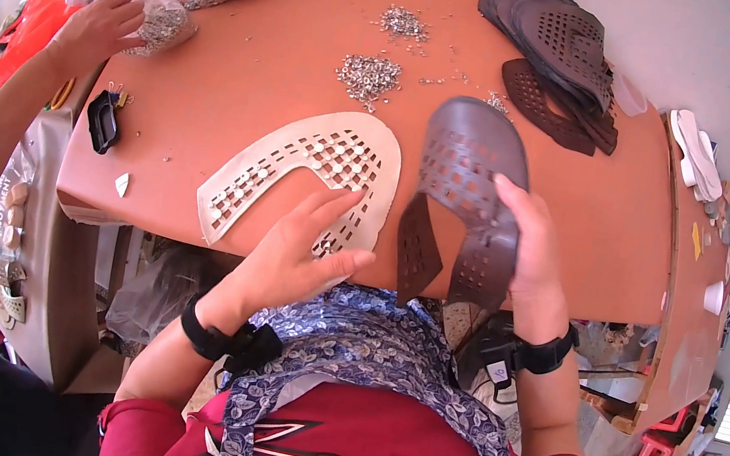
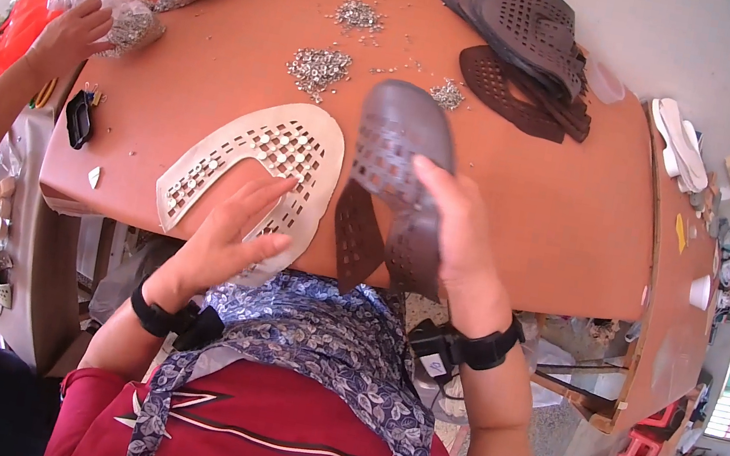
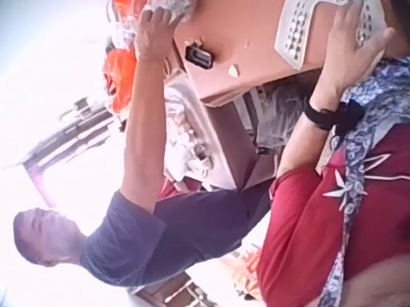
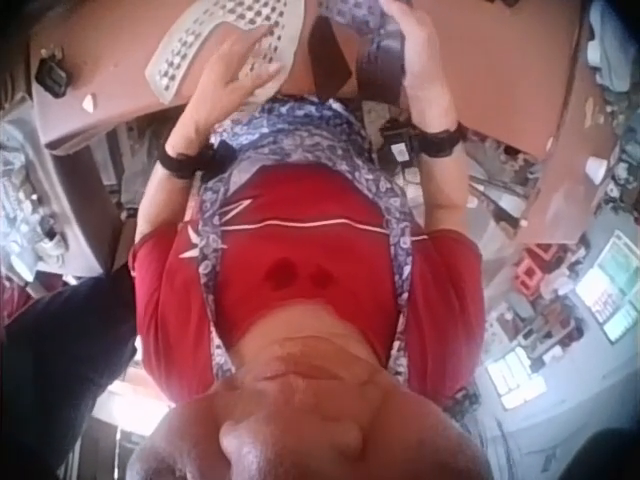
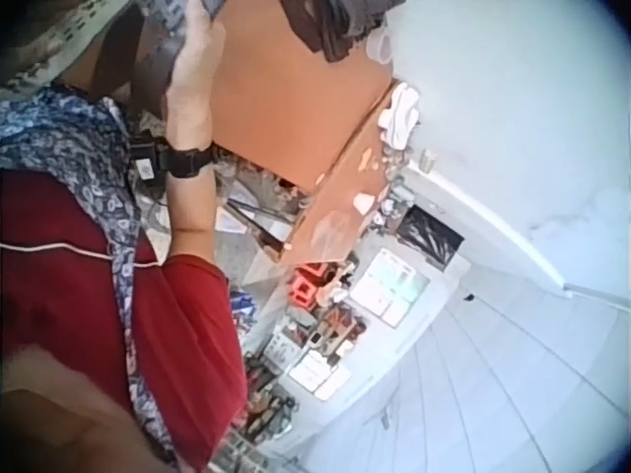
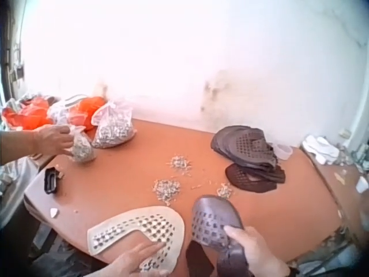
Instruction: The recorder is sorting and inspecting plastic shoe upper components and small metal eyelets at a workbench.
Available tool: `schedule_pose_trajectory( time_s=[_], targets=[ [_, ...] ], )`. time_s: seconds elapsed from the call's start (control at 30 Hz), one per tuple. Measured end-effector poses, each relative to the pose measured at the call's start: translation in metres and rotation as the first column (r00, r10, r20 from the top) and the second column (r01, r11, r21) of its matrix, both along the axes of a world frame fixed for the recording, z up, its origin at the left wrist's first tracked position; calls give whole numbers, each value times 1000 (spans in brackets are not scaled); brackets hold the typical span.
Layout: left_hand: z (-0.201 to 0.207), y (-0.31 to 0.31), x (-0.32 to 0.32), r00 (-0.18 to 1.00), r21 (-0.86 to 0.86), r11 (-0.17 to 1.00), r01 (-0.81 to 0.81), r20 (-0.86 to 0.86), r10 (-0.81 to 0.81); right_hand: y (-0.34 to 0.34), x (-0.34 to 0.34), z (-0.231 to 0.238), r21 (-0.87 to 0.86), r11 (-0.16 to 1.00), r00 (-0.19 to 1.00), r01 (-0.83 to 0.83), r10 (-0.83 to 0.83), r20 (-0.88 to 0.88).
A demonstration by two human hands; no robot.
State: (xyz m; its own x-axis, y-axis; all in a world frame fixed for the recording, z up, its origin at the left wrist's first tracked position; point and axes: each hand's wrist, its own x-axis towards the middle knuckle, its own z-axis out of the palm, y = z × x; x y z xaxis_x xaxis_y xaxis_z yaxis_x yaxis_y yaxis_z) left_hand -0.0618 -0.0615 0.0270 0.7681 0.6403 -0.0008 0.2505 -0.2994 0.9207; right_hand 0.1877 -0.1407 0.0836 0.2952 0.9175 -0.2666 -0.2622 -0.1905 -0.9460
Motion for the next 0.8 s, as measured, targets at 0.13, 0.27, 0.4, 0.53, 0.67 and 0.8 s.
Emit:
schedule_pose_trajectory(
  time_s=[0.13,0.27,0.4,0.53,0.67,0.8],
  targets=[
    [-13,6,10,741,-738,462,491,633,224,25,-66,-16,203,945,928,-256,182,325],
    [-28,5,10,611,-810,414,416,585,532,38,-86,-35,90,874,762,-477,359,539],
    [-40,17,-3,715,-935,304,182,338,612,29,-81,-63,34,897,826,-440,390,407],
    [-36,21,-5,724,-929,249,275,371,582,29,-38,-69,-12,978,765,-210,172,621],
    [-36,24,-9,742,-931,219,293,366,562,31,-11,-85,-62,988,732,-143,147,666],
    [-36,25,-12,750,-914,234,331,405,523,34,-10,-81,-163,970,720,-179,241,650]
  ],
)
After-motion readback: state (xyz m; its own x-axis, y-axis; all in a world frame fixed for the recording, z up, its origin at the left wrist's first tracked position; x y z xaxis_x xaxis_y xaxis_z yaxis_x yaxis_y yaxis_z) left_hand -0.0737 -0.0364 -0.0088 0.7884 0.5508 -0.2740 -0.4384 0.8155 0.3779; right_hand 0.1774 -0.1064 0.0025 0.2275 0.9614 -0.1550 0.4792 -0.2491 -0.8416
